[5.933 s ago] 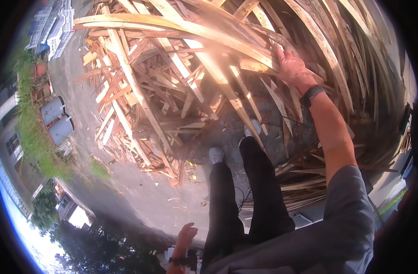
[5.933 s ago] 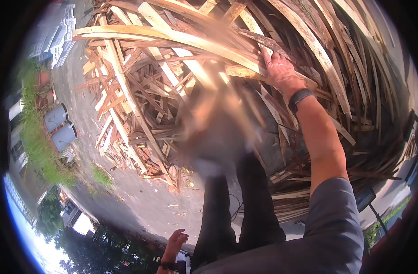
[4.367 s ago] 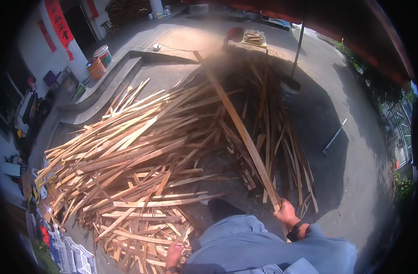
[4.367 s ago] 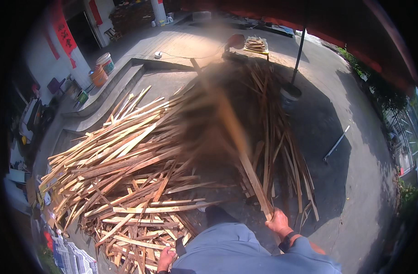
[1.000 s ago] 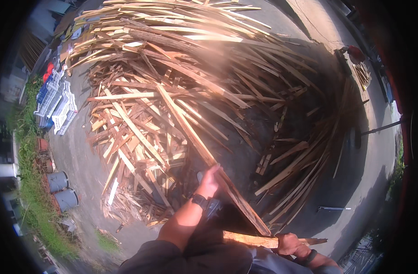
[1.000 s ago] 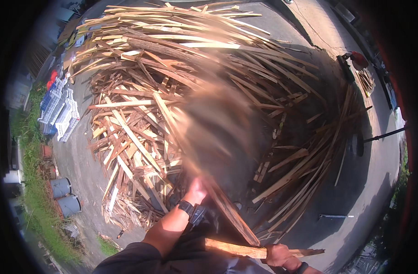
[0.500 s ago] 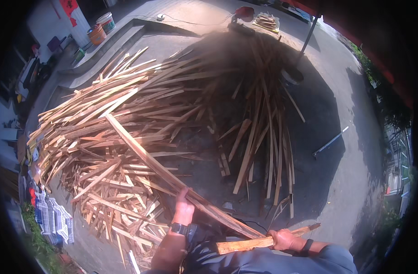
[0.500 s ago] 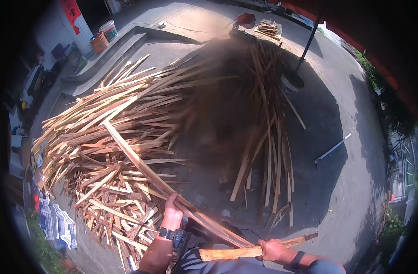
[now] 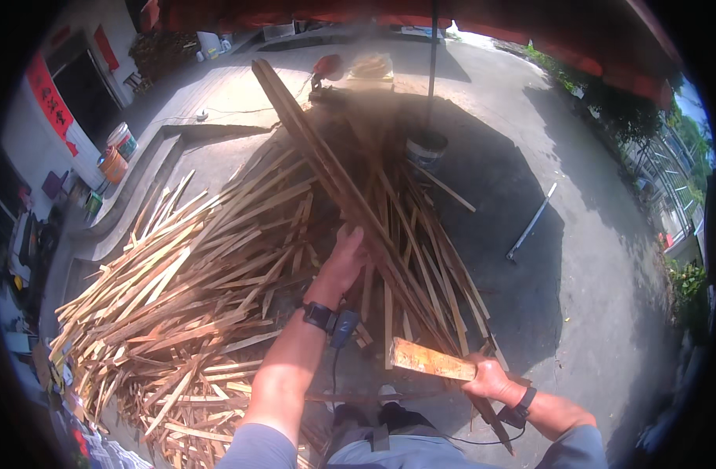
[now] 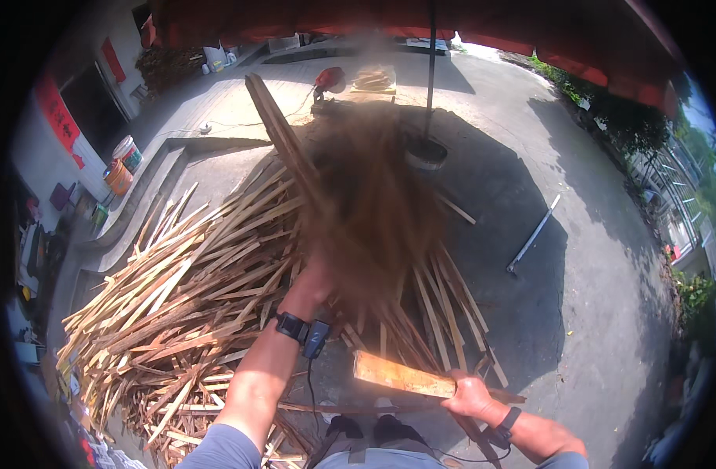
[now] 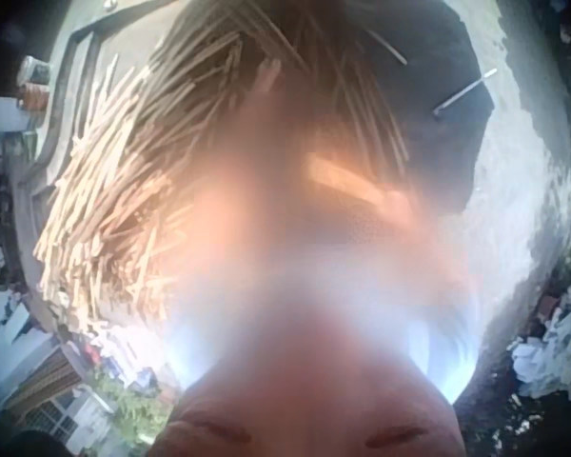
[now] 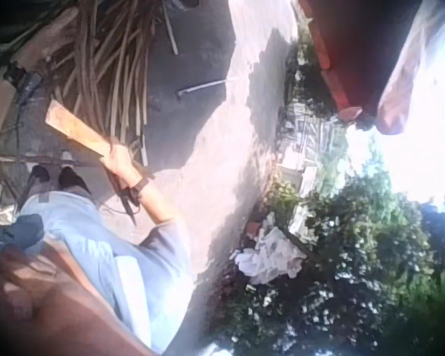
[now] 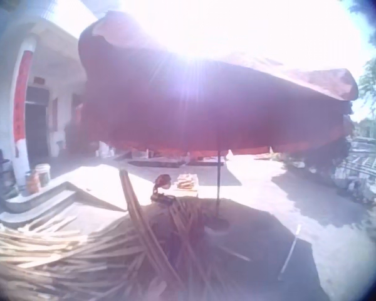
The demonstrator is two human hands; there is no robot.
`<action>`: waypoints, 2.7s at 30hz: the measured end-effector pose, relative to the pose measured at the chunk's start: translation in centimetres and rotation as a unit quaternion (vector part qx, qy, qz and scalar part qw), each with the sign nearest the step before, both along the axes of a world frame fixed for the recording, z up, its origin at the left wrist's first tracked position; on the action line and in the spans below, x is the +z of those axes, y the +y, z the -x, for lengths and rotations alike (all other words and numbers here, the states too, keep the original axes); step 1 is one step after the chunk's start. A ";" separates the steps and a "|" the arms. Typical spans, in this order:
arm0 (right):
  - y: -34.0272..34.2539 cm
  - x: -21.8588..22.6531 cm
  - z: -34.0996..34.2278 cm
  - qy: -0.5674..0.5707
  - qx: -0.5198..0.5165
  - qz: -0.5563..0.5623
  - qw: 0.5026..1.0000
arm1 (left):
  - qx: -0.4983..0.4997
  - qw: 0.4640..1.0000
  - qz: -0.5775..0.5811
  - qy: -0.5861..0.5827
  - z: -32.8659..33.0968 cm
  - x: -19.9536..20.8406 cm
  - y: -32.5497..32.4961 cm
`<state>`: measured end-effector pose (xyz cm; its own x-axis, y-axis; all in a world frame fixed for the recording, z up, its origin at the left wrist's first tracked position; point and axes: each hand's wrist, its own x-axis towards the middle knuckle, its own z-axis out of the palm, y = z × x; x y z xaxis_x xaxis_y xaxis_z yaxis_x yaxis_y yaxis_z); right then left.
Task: The person sorts through a pile of wood strips by hand, selecting pieces and carrying them to a miter saw. They then stack several wood strips together and use the miter saw to cut them to length.
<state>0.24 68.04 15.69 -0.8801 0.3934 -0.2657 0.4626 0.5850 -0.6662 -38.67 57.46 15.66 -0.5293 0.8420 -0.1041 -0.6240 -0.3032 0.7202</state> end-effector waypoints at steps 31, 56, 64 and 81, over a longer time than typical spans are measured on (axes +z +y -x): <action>11.8 -12.2 9.6 0.083 0.046 0.044 0.995 | 0.301 0.755 0.560 -0.163 -43.0 -11.6 -41.5; -1.7 -10.1 -4.5 -0.307 0.155 0.152 0.926 | 0.387 0.699 0.580 -0.158 -61.6 -16.6 -46.4; -3.7 -7.6 -7.6 -0.192 -0.007 0.199 0.961 | 0.389 0.724 0.543 -0.168 -59.2 -15.2 -52.9; -9.2 -13.9 -8.1 -0.210 0.108 0.073 0.969 | 0.310 0.763 0.527 -0.211 -60.2 -16.6 -57.5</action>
<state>8.33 58.82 1.83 -0.7397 0.1430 -0.6576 0.5882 0.6122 -0.5285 21.52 -0.01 -0.93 -0.5236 -0.2248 -0.8218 -0.8398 -0.0260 0.5422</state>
